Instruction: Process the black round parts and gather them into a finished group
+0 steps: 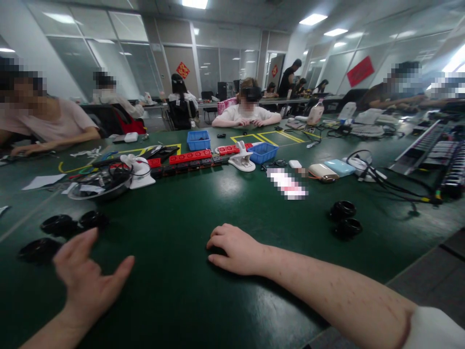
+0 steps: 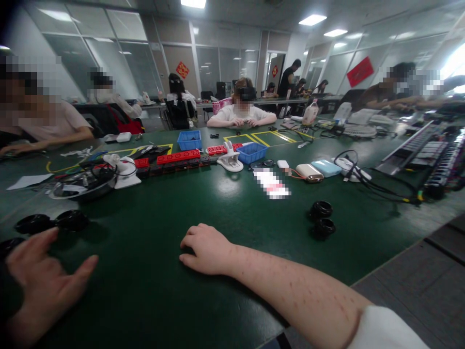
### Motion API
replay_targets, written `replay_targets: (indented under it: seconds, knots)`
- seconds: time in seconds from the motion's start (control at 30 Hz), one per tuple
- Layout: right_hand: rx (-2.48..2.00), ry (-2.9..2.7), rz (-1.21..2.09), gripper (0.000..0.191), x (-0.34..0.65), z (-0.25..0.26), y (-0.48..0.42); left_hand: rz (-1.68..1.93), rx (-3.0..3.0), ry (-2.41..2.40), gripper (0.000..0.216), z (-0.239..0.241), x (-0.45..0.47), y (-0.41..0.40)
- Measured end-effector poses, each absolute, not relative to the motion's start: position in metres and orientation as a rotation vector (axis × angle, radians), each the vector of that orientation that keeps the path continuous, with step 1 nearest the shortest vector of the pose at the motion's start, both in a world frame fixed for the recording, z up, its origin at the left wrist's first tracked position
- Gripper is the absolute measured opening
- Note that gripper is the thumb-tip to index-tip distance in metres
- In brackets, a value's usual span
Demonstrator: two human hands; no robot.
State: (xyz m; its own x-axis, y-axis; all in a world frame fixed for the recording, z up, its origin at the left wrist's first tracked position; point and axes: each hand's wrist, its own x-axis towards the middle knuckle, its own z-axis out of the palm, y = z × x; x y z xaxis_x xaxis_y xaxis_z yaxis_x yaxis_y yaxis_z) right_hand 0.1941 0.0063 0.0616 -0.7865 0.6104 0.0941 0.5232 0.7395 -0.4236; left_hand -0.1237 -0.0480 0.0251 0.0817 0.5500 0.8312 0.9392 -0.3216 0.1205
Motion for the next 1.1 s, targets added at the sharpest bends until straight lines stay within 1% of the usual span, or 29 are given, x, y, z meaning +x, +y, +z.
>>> replay_targets:
  seconds: [0.03,0.1,0.17,0.27,0.33,0.47,0.53,0.6,0.7,0.8,0.83,0.87,0.97,1.0,1.03,1.07,1.1]
  knots:
    - [-0.896,-2.710,0.557,0.025,0.194,0.060,0.006,-1.108,-1.999,-1.346,0.081,0.023,-0.104,-0.041]
    - [-0.887,-2.700,0.549,0.024,0.193,0.058,0.007,-1.069,-2.180,-1.195,0.077,0.022,-0.064,-0.037]
    - [-0.875,-2.685,0.538,0.022,0.193,0.058,0.010,-1.058,-2.293,-1.185,0.077,0.023,-0.027,-0.042]
    - [-0.925,-2.600,0.489,0.019,0.199,0.072,0.016,-1.145,-2.465,-1.138,0.075,0.025,0.022,-0.060]
    - [-1.062,-2.439,0.395,0.017,0.215,0.091,0.017,-1.128,-2.590,-1.105,0.076,0.026,0.048,-0.070]
    - [-1.454,-1.881,0.100,0.035,0.287,0.128,0.003,-0.842,-2.852,-0.994,0.071,0.029,0.075,-0.079]
    - [-1.673,-1.606,-0.039,0.043,0.336,0.133,-0.004,-0.760,-2.908,-1.025,0.070,0.031,0.078,-0.078]
    - [-1.917,-1.449,-0.080,0.042,0.382,0.128,-0.005,-0.737,-2.927,-1.108,0.071,0.032,0.078,-0.076]
    - [-2.273,-1.451,0.093,0.041,0.433,0.112,0.006,-0.691,-2.982,-1.159,0.072,0.033,0.077,-0.074]
    - [-2.483,-1.537,0.323,0.025,0.454,0.100,0.021,-0.653,-3.027,-1.190,0.072,0.034,0.077,-0.074]
    - [-2.514,-1.578,0.390,0.024,0.456,0.099,0.025,-0.657,-3.032,-1.202,0.071,0.035,0.077,-0.074]
    - [-2.540,-1.614,0.448,0.022,0.456,0.098,0.028,-0.665,-3.035,-1.213,0.071,0.035,0.077,-0.074]
    - [-2.538,-1.743,0.599,0.024,0.445,0.104,0.036,-0.692,-3.047,-1.235,0.072,0.035,0.076,-0.073]
    - [-2.508,-1.803,0.643,0.025,0.437,0.107,0.038,-0.700,-3.055,-1.246,0.072,0.035,0.075,-0.073]
    - [-2.451,-1.884,0.690,0.031,0.427,0.110,0.040,-0.708,-3.063,-1.263,0.073,0.035,0.074,-0.073]
    - [-2.390,-1.962,0.737,0.027,0.415,0.112,0.042,-0.714,-3.072,-1.286,0.074,0.034,0.073,-0.072]
    - [-2.317,-2.055,0.770,0.026,0.400,0.113,0.043,-0.720,-3.079,-1.311,0.074,0.034,0.071,-0.071]
